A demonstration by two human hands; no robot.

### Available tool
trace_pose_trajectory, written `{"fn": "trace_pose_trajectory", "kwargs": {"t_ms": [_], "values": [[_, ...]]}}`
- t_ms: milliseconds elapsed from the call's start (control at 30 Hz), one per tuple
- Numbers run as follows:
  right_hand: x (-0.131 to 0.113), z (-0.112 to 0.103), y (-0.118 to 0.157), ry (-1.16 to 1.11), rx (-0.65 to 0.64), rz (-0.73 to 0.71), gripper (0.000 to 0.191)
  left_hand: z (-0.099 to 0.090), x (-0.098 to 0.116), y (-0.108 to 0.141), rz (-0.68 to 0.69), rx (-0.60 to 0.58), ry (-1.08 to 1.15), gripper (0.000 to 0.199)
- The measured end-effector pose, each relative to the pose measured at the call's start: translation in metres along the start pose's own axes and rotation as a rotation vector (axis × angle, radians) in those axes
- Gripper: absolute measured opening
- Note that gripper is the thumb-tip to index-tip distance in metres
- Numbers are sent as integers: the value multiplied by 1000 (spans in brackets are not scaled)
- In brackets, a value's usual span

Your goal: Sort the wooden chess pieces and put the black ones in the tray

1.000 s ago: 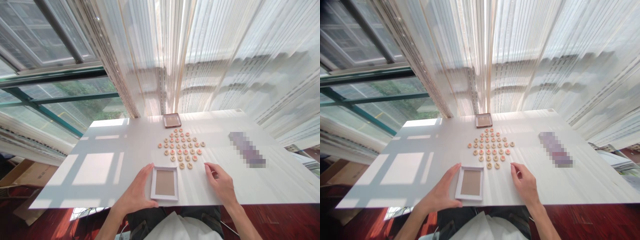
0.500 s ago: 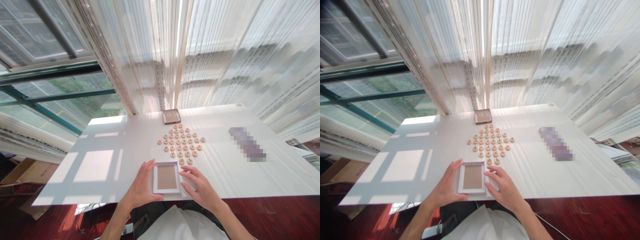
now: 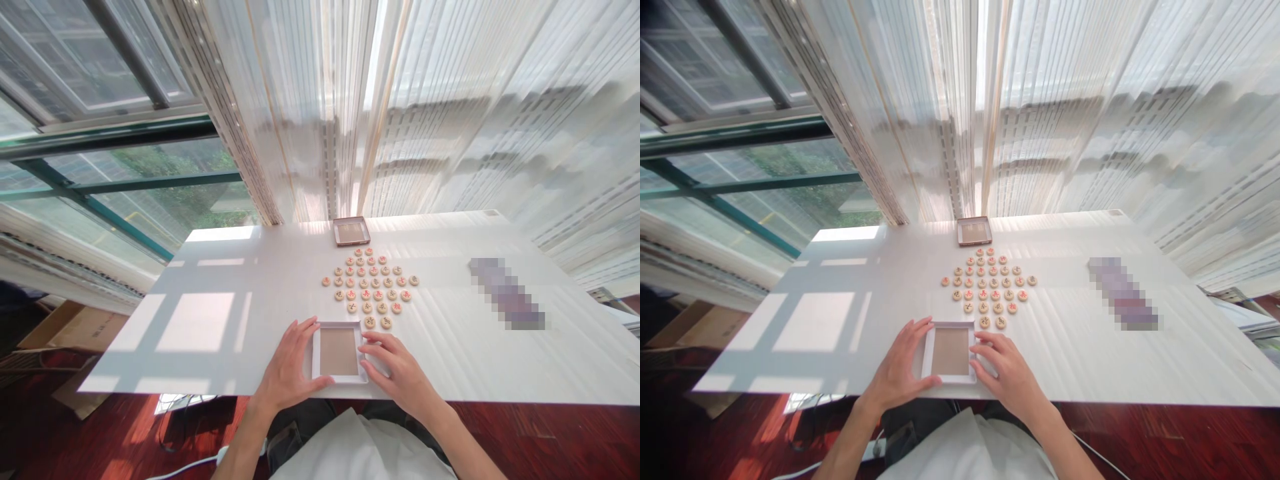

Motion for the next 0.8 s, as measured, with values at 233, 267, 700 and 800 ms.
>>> {"fn": "trace_pose_trajectory", "kwargs": {"t_ms": [233, 267, 700, 800], "values": [[0, -1, 0, 6, 27, -2, 22, 0, 4, 0, 41, 27, -91, 80], [1, -1, 0, 3, 31, 0, 22, 0, 5, 0, 44, 29, -103, 79], [3, 2, 1, -23, 18, 17, 23, 0, 7, 1, 54, 36, -159, 61], [4, -2, 1, -68, 34, 32, 24, -2, 6, 2, 38, 49, -122, 61]]}}
Point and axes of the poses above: each hand's wrist, its own y-axis away from the middle knuckle, its own z-axis out of the palm, x = y × z, the point moved 8 cm from there along -y, towards the middle knuckle, and after that the axes turned 10 degrees about y, right-handed, at the moved point
